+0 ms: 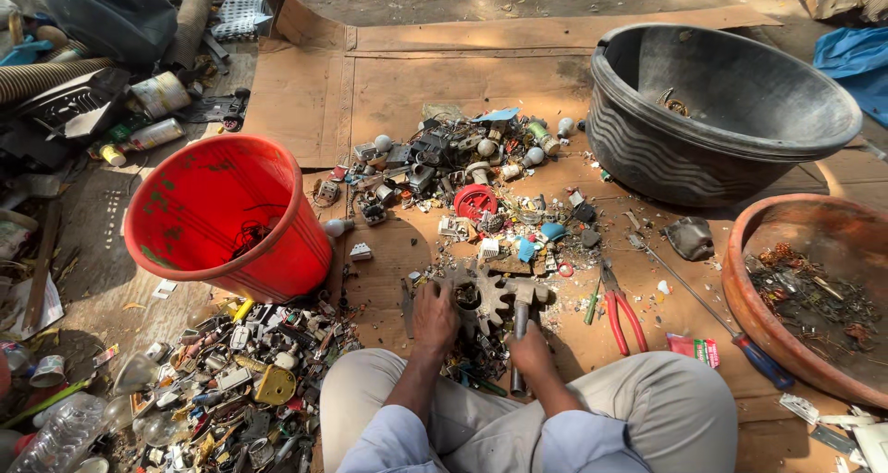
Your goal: The person sits on a cardboard sheet and uses a hammer and pliers to break apart and dismantle small electronic components. They repeatedly strike a metal object held in their left hand with a hammer in their right hand, occasionally using pliers to pull or adjust parts. Debris from the dismantled items accumulates on the cardboard around them.
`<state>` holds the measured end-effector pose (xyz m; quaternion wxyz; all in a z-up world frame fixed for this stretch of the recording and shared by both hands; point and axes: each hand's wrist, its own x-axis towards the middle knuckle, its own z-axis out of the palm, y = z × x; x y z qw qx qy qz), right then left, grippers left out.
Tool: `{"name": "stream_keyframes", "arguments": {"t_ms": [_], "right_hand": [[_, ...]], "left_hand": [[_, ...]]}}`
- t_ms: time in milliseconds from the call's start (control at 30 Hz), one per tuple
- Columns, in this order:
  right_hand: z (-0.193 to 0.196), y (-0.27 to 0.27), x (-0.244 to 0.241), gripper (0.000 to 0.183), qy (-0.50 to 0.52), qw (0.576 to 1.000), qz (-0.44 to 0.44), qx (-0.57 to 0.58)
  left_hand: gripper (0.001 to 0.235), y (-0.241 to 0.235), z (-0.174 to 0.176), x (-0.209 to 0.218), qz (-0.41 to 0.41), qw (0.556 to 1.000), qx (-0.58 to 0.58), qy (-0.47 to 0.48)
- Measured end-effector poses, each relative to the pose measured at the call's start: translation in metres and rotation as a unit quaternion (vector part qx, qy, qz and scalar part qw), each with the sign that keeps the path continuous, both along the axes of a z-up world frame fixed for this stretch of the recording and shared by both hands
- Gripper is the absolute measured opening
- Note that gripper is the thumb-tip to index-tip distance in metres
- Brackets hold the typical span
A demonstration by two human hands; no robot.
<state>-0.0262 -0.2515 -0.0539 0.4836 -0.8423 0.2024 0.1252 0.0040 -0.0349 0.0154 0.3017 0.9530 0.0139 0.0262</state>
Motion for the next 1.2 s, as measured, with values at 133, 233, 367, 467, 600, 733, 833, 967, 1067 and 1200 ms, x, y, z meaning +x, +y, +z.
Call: {"name": "stream_keyframes", "arguments": {"t_ms": [133,233,367,467,600,733,833,967,1067,1200], "right_hand": [[0.020,0.012,-0.010,0.051,0.014,0.986,0.099,-0.133],[0.053,0.026,-0.021,0.055,0.043,0.972,0.151,-0.174],[0.059,0.027,-0.033,0.059,-0.025,0.969,0.159,-0.187],[0.052,0.025,-0.034,0.058,-0.035,0.971,0.144,-0.185],[0.057,0.026,-0.030,0.051,-0.043,0.980,0.095,-0.172],[0.076,0.031,-0.017,0.044,-0.108,0.987,0.002,0.122],[0.095,0.040,-0.015,0.039,-0.058,0.883,0.011,0.466],[0.098,0.046,-0.024,0.029,-0.107,0.908,0.100,0.393],[0.097,0.045,-0.030,0.028,-0.292,0.916,0.171,0.215],[0.105,0.049,-0.038,0.027,-0.217,0.950,0.184,0.131]], "left_hand": [[0.031,-0.016,0.019,-0.010,-0.099,0.985,0.059,-0.125],[0.035,-0.030,0.022,0.006,-0.115,0.983,0.140,-0.001],[0.040,-0.042,0.020,0.037,-0.103,0.969,0.193,0.114],[0.036,-0.042,0.014,0.045,-0.117,0.969,0.194,0.098],[0.024,-0.027,0.006,0.039,-0.092,0.986,0.130,0.039],[0.013,-0.010,-0.026,-0.001,0.010,0.901,-0.434,-0.005],[0.016,-0.005,-0.033,-0.031,-0.055,0.709,-0.696,0.097],[0.026,-0.006,-0.012,-0.057,-0.055,0.651,-0.746,0.125],[0.036,-0.008,0.007,-0.056,-0.035,0.723,-0.686,0.077],[0.037,-0.005,0.023,-0.060,-0.022,0.922,-0.386,-0.010]]}}
